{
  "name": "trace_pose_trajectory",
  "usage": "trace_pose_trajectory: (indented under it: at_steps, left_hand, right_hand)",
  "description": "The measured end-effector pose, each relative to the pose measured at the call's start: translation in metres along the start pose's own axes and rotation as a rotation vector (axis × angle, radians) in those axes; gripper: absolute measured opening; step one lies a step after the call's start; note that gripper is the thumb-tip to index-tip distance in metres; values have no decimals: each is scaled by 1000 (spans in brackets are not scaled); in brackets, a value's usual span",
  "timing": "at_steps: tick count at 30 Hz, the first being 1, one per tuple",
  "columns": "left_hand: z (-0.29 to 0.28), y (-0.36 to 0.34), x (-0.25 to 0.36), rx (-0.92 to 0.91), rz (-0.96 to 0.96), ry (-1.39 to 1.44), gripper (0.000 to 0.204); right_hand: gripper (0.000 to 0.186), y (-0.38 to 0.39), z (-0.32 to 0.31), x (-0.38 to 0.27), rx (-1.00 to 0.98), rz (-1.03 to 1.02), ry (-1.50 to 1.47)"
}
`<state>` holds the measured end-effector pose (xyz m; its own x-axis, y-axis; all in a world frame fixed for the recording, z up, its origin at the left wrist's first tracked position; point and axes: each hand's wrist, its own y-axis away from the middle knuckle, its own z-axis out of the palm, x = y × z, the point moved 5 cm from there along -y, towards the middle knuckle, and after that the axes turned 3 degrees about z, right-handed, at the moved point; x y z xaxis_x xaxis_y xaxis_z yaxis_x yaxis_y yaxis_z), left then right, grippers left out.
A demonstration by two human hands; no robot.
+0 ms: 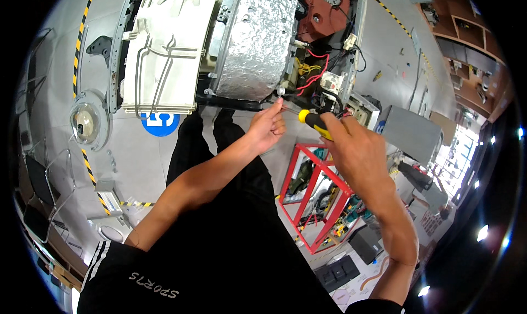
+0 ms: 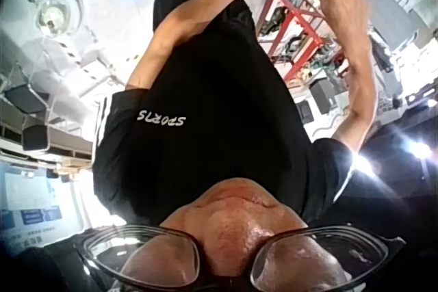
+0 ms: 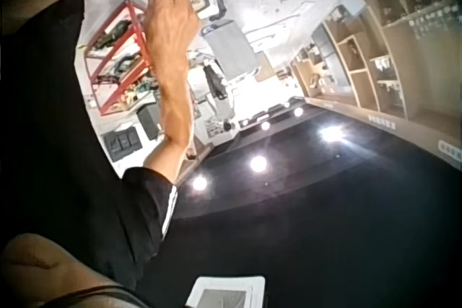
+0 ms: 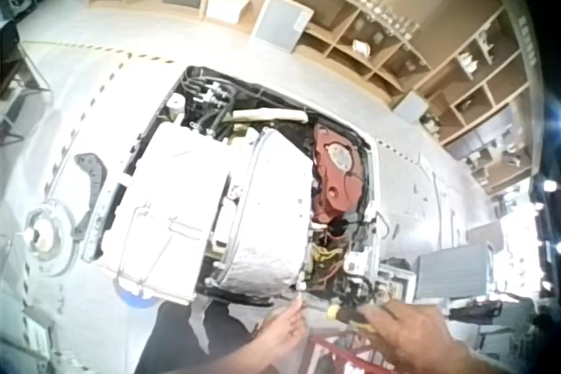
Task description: The person works on a washing machine by disconnecting wires, removing screws with a power drill and a screwdriver, and then fitting a black rubber seal onto the front drum opening.
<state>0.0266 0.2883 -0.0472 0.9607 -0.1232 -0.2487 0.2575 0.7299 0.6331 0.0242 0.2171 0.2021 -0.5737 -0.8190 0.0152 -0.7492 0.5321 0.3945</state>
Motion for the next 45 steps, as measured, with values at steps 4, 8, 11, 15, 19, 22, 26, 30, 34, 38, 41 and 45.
trace_pose_trajectory:
  at_steps: [4,8,11,15,19,22,26,30,34,38,41,45]
  left_hand:
    - [5,9,2,-15,-44,-13,27]
    - [4,8,5,-35,-68,-52,33]
    - [-2,15,6,-38,-125,-166,36]
    - [-24,32,11,-31,-152,-326,37]
    - [-51,47,14,65,-148,-381,37]
    - [-66,43,27,101,-98,-453,37]
    - [-83,50,49,185,76,-616,25]
    - [-94,65,81,227,227,-684,23]
    - [-105,77,100,203,268,-817,26]
    - [-97,69,118,234,334,-979,33]
    - [-94,55,129,149,424,-1127,42]
    - [-95,35,139,77,487,-1247,47]
  right_hand:
    - [39,5,5,4,3,45,-118]
    - [36,3,5,4,69,50,-153]
    - [36,5,11,9,97,83,-197]
    - [41,2,13,5,118,140,-308]
    - [39,5,13,2,223,79,-291]
    - [41,9,20,6,194,152,-450]
    - [42,12,31,12,228,184,-657]
    - [40,12,41,20,339,174,-710]
    - [34,16,57,25,643,23,-699]
    - [42,30,58,17,777,-84,-847]
    - [44,27,74,13,869,-153,-1024]
    - [47,25,100,13,1031,-464,-1167]
